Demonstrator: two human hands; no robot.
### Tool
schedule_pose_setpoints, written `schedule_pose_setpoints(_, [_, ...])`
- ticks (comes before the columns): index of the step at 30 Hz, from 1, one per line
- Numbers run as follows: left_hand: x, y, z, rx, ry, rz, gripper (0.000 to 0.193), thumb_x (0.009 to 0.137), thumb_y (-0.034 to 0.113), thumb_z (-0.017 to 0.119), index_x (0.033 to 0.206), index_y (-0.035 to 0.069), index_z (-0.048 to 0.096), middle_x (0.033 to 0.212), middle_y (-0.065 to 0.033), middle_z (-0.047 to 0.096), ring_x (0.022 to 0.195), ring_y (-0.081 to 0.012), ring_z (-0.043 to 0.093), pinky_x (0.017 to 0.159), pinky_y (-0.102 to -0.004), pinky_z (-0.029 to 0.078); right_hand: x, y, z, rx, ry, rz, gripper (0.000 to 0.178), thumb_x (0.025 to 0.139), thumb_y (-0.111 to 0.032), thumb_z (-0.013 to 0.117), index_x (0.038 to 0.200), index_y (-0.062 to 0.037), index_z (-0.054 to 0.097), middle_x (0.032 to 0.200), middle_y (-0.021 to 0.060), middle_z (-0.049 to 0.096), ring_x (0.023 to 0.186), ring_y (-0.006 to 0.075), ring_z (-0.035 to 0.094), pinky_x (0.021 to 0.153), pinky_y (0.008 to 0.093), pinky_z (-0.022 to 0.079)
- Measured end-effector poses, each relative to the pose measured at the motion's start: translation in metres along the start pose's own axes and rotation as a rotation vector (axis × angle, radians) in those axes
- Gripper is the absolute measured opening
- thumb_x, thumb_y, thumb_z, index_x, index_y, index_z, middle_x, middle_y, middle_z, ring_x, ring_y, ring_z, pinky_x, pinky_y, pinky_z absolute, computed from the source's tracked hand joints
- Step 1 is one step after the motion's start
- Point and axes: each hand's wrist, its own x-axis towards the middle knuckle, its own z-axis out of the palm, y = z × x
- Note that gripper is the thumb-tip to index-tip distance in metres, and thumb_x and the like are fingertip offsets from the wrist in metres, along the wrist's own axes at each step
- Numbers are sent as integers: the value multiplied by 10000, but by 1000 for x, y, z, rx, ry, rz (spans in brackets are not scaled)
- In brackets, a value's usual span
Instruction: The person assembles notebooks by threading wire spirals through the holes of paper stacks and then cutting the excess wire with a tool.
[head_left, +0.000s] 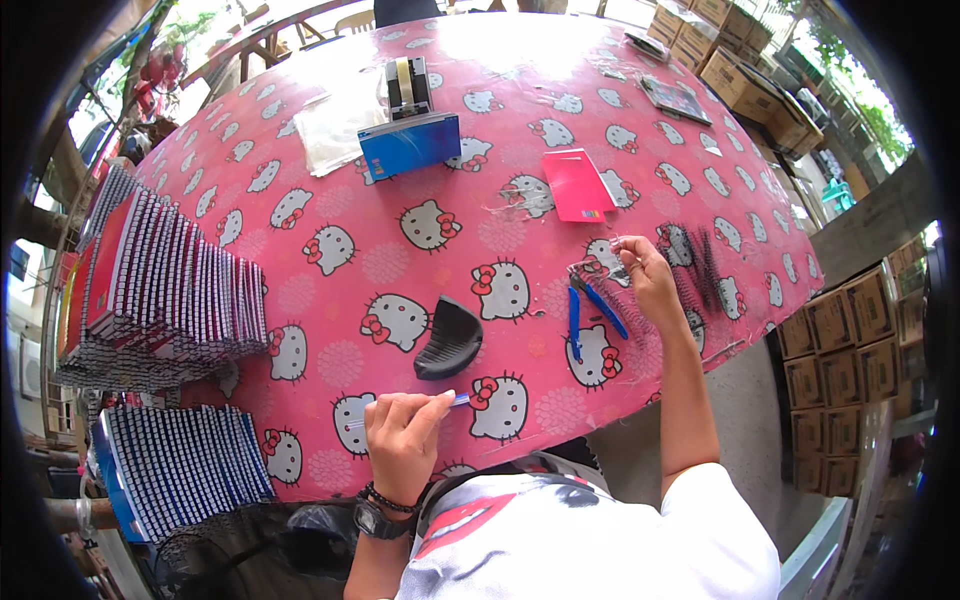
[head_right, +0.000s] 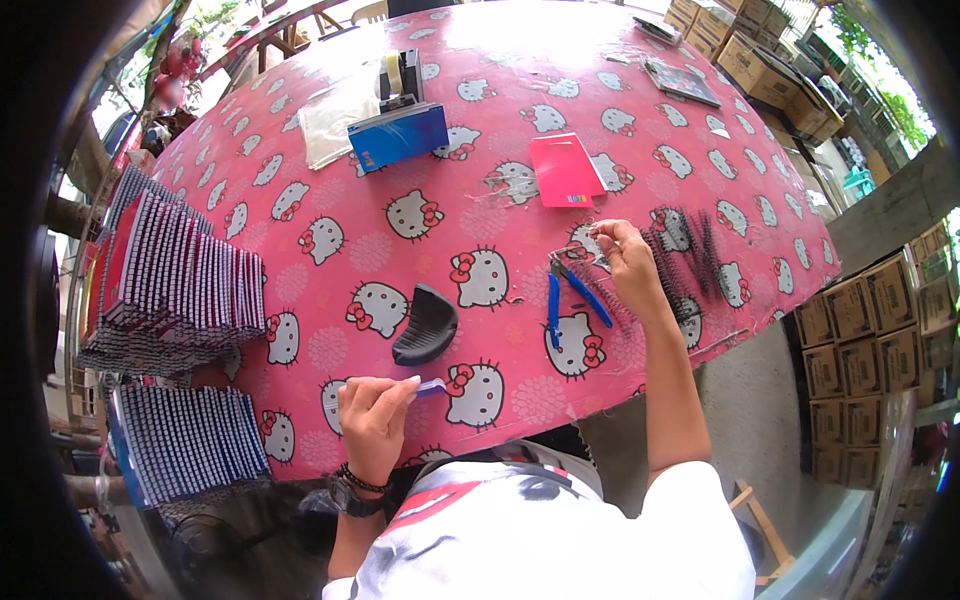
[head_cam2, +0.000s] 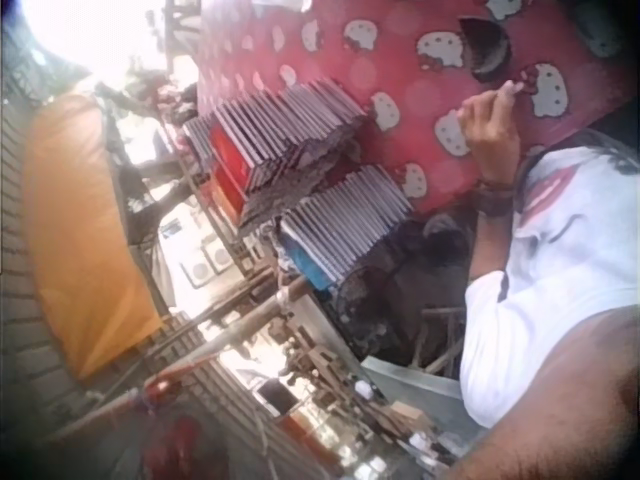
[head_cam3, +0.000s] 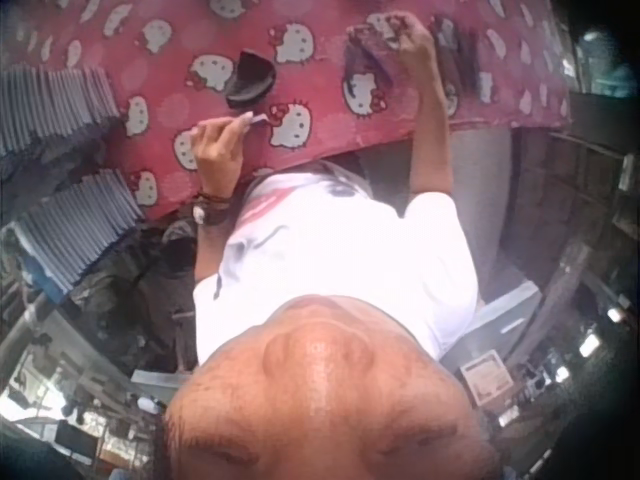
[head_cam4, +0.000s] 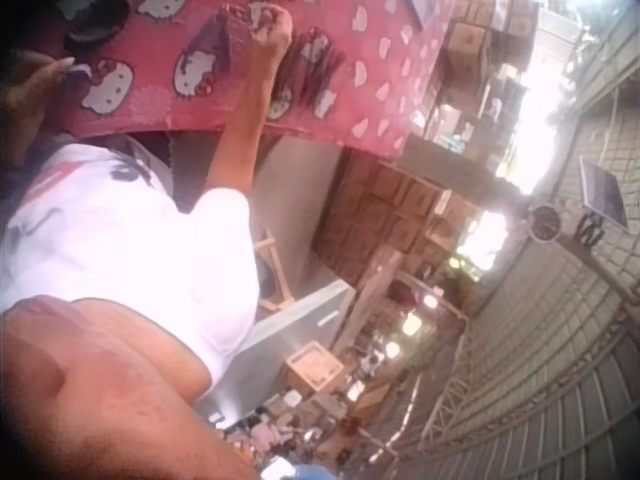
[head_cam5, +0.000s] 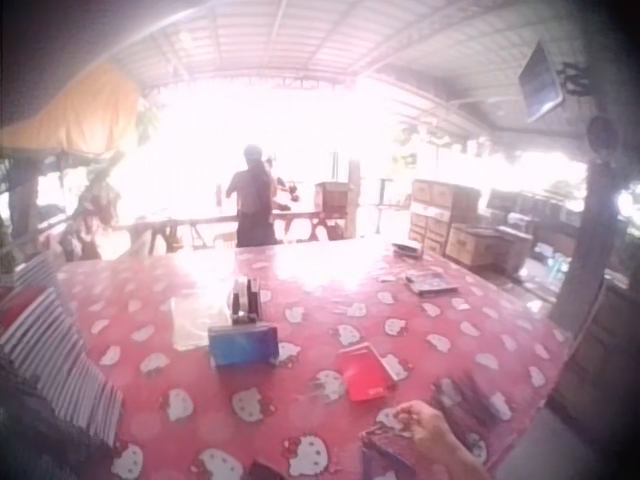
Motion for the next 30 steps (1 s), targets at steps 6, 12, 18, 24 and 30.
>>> schedule_pose_setpoints(6, [-1, -2, -3, -30, 21, -28, 256, 723, 55, 697, 964, 142, 702, 785, 23, 581, 755, -168, 548, 687, -323, 387, -11, -45, 10, 234, -165, 33, 158, 923, -14, 508, 1067, -4, 571, 936, 62, 596, 829, 136, 555, 774, 248, 448])
schedule_pose_setpoints(12, [1, -3, 1, -56, 5, -44, 244, 715, 72, 710, 950, 135, 702, 794, 21, 590, 761, -169, 554, 689, -317, 395, -57, -121, 67, 204, -638, -255, 218, 827, 4, 638, 1036, -61, 641, 879, 87, 584, 796, 206, 629, 660, 309, 510])
schedule_pose_setpoints(18, [-5, -2, -3, -46, 12, -49, 233, 715, 83, 714, 943, 131, 704, 791, 25, 595, 760, -162, 557, 701, -311, 403, -61, -116, 82, 250, -706, -287, 176, 819, 5, 641, 985, -54, 648, 867, 78, 588, 770, 221, 623, 653, 317, 504])
schedule_pose_setpoints(24, [-3, 1, -1, -62, 39, -53, 217, 714, 71, 715, 924, 129, 705, 767, 20, 587, 745, -167, 548, 682, -310, 391, -62, -113, 85, 197, -692, -383, 172, 840, -3, 614, 1001, -59, 632, 857, 85, 589, 747, 239, 614, 647, 338, 499])
schedule_pose_setpoints(30, [-5, 3, -4, -45, 8, -70, 225, 727, 140, 720, 949, 128, 684, 811, 21, 590, 785, -163, 555, 714, -321, 397, -58, -118, 80, 261, -931, -156, 293, 848, -9, 601, 1134, -62, 564, 838, 110, 628, 723, 209, 621, 650, 326, 499])
